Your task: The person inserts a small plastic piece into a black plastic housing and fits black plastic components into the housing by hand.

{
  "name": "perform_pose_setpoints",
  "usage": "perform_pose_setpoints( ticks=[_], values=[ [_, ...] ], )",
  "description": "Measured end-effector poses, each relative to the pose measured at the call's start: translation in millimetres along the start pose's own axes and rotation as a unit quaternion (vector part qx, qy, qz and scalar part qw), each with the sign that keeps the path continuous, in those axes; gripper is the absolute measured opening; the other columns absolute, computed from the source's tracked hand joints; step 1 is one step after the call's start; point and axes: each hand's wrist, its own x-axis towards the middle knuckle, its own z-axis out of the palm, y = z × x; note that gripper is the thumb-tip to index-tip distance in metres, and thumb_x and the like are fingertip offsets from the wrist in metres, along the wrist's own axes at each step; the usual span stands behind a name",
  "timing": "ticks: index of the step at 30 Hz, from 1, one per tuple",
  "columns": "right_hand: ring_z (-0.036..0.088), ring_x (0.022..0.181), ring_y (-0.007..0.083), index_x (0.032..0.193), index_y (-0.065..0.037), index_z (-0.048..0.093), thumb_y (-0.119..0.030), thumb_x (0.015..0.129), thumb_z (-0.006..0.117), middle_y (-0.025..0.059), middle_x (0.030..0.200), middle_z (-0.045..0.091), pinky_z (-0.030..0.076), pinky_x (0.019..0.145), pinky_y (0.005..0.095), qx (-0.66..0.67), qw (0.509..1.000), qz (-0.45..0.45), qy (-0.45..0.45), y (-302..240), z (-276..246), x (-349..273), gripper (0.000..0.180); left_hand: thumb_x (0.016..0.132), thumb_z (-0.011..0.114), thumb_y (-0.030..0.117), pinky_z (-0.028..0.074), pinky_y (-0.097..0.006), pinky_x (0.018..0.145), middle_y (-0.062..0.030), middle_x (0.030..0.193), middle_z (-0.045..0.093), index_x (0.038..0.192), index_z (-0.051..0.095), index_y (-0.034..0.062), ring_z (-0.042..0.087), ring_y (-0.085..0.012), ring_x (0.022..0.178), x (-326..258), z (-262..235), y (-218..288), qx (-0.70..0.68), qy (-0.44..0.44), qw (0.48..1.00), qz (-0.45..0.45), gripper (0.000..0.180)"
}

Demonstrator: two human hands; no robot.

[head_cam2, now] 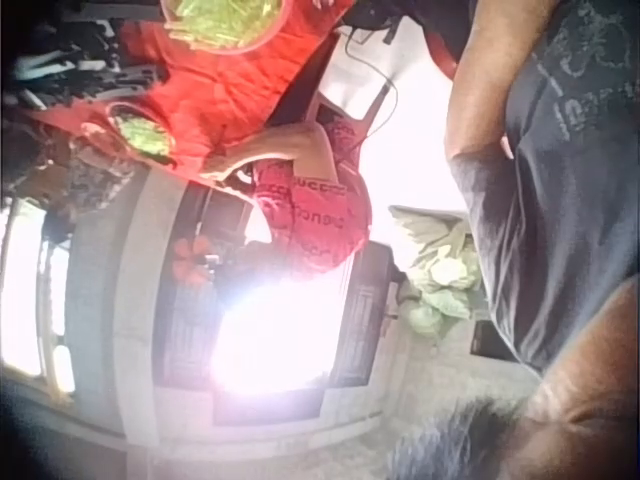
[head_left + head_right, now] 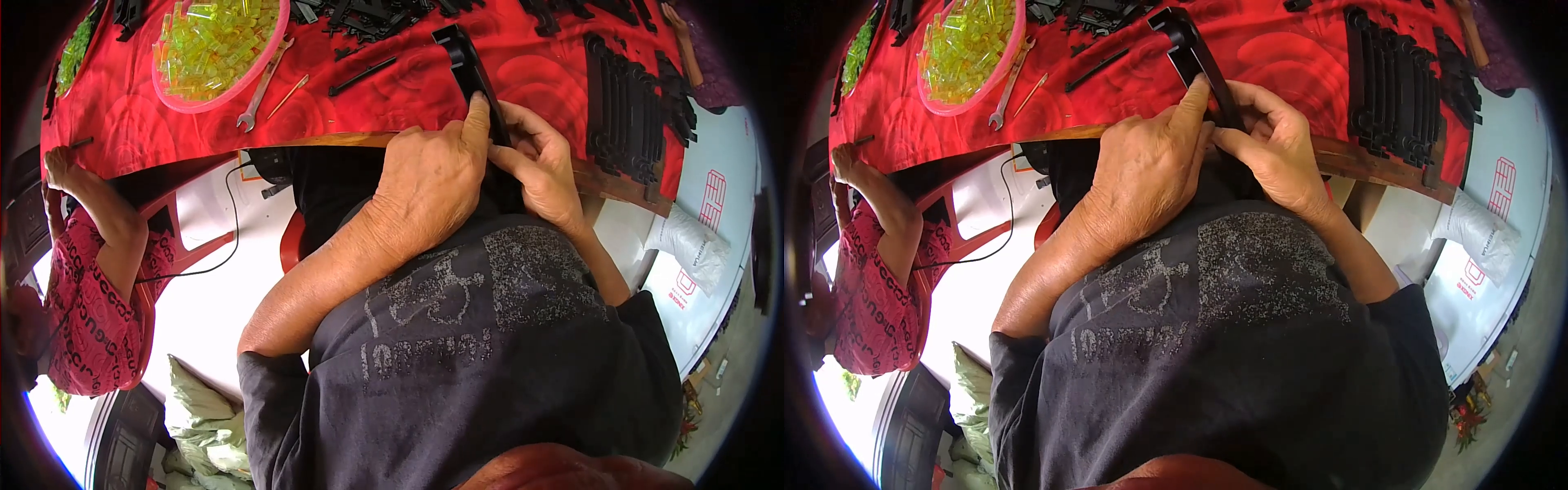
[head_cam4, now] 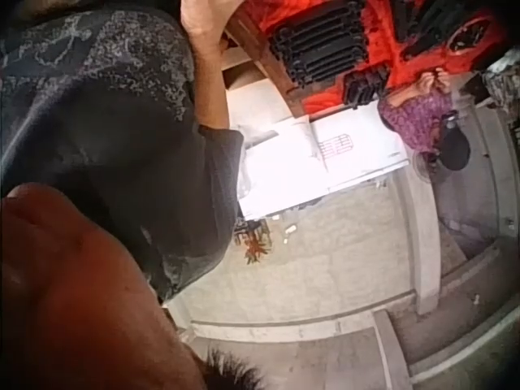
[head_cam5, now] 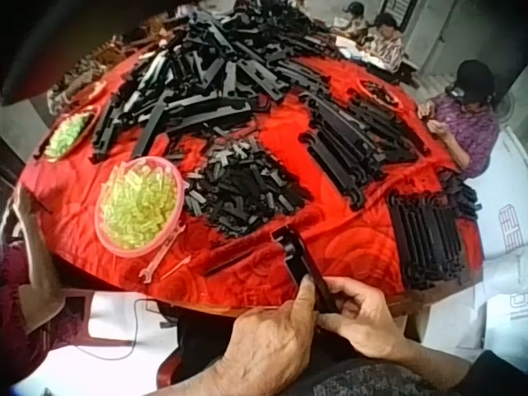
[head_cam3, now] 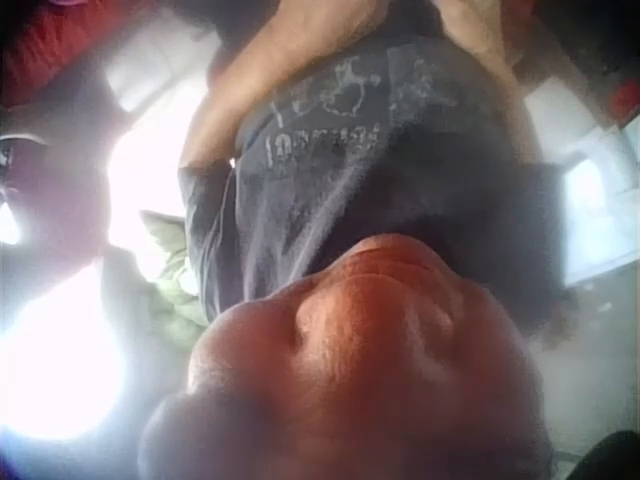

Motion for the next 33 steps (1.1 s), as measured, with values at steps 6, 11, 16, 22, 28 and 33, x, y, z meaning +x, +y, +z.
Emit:
perform_pose_setpoints(
  ticks=[6,11,16,22,28,33],
  values=[
    [0.067,0.101,0.0160,0.129,0.008,0.053,0.010,0.089,0.062,0.0118,0.111,0.066,0.057,0.091,0.0300,0.016,0.999,0.031,-0.001,-2.4,-1.8,0.7,0.041,0.088,0.066,0.014,0.052,-0.040,0.055,-0.0129,0.076,0.065,0.133,0.052,-0.0079,0.066,-0.0287,0.062,0.5,-1.3,2.7,0.004,0.016,1.000,0.011,0.052],
    [0.066,0.101,0.0149,0.127,0.007,0.056,0.009,0.088,0.063,0.0102,0.110,0.066,0.055,0.091,0.0290,0.004,0.999,0.035,0.008,-5.1,0.2,-1.1,0.040,0.084,0.067,0.011,0.053,-0.040,0.057,-0.0133,0.075,0.065,0.133,0.051,-0.0083,0.067,-0.0294,0.063,1.6,-2.5,4.7,-0.002,0.000,1.000,0.010,0.055],
    [0.065,0.101,0.0132,0.129,0.005,0.056,0.006,0.090,0.063,0.0088,0.110,0.066,0.054,0.090,0.0271,0.010,1.000,0.023,-0.004,0.7,-4.5,-2.7,0.040,0.084,0.065,0.009,0.053,-0.041,0.056,-0.0135,0.072,0.066,0.133,0.051,-0.0082,0.068,-0.0293,0.064,3.5,-5.9,7.4,-0.014,-0.030,0.999,0.002,0.054],
    [0.065,0.098,0.0111,0.133,0.005,0.055,-0.001,0.095,0.062,0.0080,0.111,0.067,0.053,0.089,0.0250,0.064,0.998,-0.001,0.010,6.5,-7.3,-4.0,0.040,0.084,0.065,0.008,0.053,-0.041,0.057,-0.0135,0.074,0.066,0.133,0.052,-0.0063,0.068,-0.0298,0.065,6.8,-13.1,8.8,-0.028,-0.036,0.999,-0.006,0.053],
    [0.065,0.095,0.0098,0.130,0.005,0.057,-0.003,0.095,0.064,0.0071,0.109,0.068,0.053,0.087,0.0240,0.053,0.998,-0.001,0.015,8.5,-9.2,-4.2,0.037,0.084,0.065,0.006,0.053,-0.041,0.058,-0.0151,0.075,0.066,0.131,0.053,-0.0060,0.068,-0.0305,0.065,0.5,-7.5,5.9,-0.054,0.014,0.998,0.020,0.049],
    [0.065,0.095,0.0092,0.126,0.003,0.061,-0.003,0.094,0.065,0.0055,0.107,0.069,0.052,0.086,0.0237,0.051,0.998,0.004,0.026,10.2,-11.8,-4.7,0.033,0.085,0.066,0.006,0.053,-0.041,0.059,-0.0153,0.075,0.066,0.129,0.054,-0.0058,0.068,-0.0317,0.065,-2.9,-8.8,7.7,-0.060,-0.004,0.998,0.020,0.048]
  ],
)
